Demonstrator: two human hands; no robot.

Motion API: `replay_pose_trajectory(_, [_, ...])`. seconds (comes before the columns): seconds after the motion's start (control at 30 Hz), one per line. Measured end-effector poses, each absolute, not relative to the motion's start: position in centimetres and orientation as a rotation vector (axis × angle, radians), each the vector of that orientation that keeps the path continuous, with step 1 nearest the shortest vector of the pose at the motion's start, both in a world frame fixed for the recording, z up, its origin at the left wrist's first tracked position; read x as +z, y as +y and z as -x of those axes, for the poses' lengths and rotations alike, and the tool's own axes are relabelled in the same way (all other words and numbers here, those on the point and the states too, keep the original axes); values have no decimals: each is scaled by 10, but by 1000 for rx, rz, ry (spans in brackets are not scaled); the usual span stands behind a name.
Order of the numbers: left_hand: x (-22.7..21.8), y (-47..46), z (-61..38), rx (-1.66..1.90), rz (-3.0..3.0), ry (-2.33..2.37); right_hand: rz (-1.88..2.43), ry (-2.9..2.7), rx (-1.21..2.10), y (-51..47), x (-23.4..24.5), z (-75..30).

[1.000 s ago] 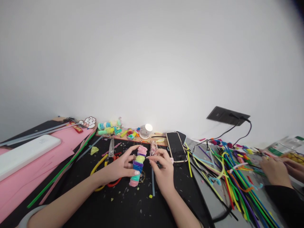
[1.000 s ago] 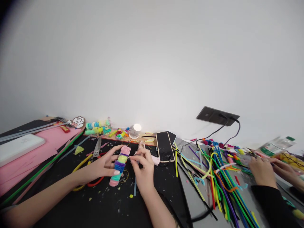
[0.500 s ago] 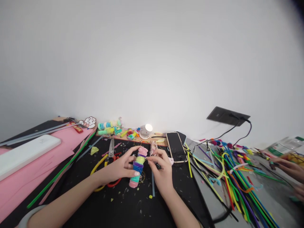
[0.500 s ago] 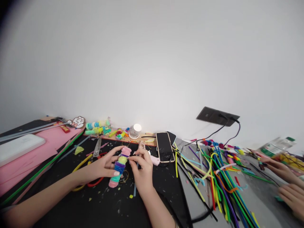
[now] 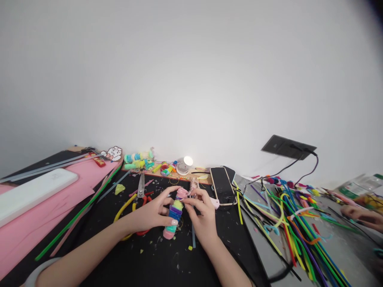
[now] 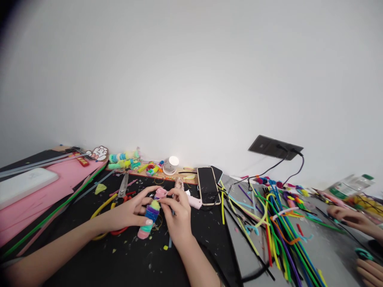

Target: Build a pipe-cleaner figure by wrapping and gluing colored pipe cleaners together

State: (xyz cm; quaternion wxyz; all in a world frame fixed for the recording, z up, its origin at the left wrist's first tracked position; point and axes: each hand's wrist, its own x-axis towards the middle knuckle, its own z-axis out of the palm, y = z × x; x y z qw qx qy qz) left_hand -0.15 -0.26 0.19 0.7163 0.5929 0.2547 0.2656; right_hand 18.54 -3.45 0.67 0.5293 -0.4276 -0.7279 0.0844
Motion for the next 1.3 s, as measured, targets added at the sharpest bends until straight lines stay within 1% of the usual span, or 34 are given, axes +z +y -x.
replay_pose_trajectory(0.37, [-3, 0, 3, 587, -1277, 564, 995, -1784, 214, -38, 10, -187])
replay_pose_trajectory(1.3, [1, -1, 3, 589, -1252, 569, 985, -1831, 79, -39, 10, -191])
